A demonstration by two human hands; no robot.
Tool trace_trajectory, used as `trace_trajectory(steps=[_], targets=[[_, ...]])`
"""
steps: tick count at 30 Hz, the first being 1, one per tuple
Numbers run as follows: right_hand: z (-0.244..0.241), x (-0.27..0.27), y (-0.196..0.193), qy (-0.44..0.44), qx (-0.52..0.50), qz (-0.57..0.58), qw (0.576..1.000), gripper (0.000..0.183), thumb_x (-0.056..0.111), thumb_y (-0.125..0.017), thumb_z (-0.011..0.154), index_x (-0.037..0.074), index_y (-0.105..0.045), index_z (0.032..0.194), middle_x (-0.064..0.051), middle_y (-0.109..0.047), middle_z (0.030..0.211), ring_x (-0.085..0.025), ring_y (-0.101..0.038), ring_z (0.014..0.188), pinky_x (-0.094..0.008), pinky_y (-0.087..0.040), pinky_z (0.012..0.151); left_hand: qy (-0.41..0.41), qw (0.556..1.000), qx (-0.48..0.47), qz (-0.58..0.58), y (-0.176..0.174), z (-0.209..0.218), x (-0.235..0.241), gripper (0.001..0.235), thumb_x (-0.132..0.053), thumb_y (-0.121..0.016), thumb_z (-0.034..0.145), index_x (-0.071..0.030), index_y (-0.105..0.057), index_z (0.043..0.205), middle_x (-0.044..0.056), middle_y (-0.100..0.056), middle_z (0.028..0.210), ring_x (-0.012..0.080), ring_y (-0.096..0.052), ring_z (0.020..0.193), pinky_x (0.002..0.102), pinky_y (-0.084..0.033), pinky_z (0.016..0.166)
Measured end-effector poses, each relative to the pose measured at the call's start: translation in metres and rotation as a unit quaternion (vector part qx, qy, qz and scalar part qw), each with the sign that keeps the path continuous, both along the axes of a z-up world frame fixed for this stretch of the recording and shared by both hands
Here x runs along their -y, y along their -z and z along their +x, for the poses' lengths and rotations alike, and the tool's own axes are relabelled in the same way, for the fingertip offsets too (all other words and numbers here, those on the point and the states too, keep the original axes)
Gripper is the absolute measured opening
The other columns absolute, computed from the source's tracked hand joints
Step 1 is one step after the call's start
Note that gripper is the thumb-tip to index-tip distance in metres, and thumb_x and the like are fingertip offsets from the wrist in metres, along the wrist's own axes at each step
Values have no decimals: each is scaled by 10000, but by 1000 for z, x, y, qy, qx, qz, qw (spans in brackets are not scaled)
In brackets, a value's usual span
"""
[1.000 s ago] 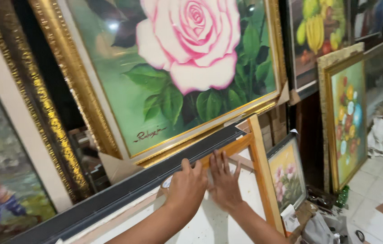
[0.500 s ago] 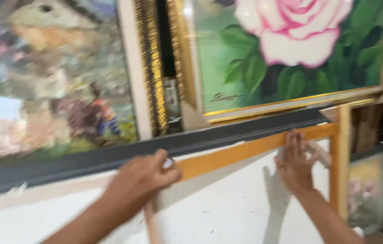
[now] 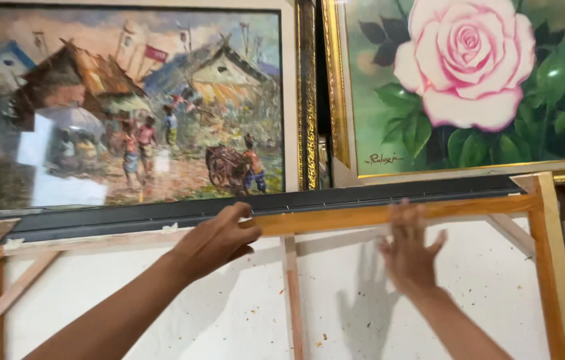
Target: The person applies masking tape along the edges of a wooden frame using a roll of tape and a cloth. They repeatedly smooth the tape and wipe the frame edges while working around the perimeter.
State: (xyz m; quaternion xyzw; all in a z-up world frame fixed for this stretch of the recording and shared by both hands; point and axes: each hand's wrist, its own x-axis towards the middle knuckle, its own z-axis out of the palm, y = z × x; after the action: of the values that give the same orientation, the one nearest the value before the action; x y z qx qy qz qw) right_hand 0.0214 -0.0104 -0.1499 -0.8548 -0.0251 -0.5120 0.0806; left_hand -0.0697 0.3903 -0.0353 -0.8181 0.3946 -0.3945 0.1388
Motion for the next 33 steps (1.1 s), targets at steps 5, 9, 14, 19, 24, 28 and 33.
trace_trajectory(steps=[5,9,14,19,24,28,33], targets=[[-33,-67,-14,-88,-95,22,991,761,672,-150,1097,391,-100,1802,43,56,1921,-273,96,1755,-850,29,1235,2,998,50,48,-5,3,20,230,-197,-867,973,-104,-711,1115,129,-621,1239,336,-594,952,480,-581,650],[-32,-92,-20,-99,-126,11,987,820,737,-127,1062,395,-40,1802,54,109,1914,-287,129,1747,-875,20,1226,-30,999,20,18,-5,10,34,120,-159,-815,1013,-74,-739,1051,132,-647,1166,348,-594,916,514,-571,610],[-20,-120,-12,-53,16,-138,989,845,723,-187,1127,261,-86,1828,33,-31,1918,-331,-29,1743,-866,-93,1191,-41,999,27,-4,2,22,40,116,-25,-673,1037,-73,-725,945,121,-604,983,324,-556,833,488,-536,529],[-5,-157,-3,26,125,-226,966,940,800,-220,1120,205,-72,1832,-5,-18,1935,-323,-11,1772,-815,-61,1253,-49,997,66,-1,4,32,42,150,-32,-721,1001,-102,-709,869,116,-601,956,343,-589,841,486,-550,512],[7,-179,-1,-24,171,-237,956,920,816,-267,1128,206,-227,1816,17,-190,1920,-262,-87,1800,-787,-68,1293,-57,995,78,8,10,43,48,106,21,-742,977,-82,-742,952,110,-600,979,326,-571,863,458,-532,565],[20,-149,-2,-42,146,-208,966,922,701,-496,1029,178,-305,1763,-41,-293,1863,-269,-254,1723,-822,-142,1232,-58,992,113,19,13,50,52,183,2,-756,940,-167,-760,872,69,-623,943,314,-590,857,452,-498,586],[25,-90,3,-13,28,-16,999,796,562,-372,1156,130,-232,1810,-209,-191,1892,-449,-132,1736,-942,-30,1188,-98,991,76,41,11,47,48,41,-101,-867,935,-94,-841,967,159,-773,1184,267,-702,942,322,-561,606]])
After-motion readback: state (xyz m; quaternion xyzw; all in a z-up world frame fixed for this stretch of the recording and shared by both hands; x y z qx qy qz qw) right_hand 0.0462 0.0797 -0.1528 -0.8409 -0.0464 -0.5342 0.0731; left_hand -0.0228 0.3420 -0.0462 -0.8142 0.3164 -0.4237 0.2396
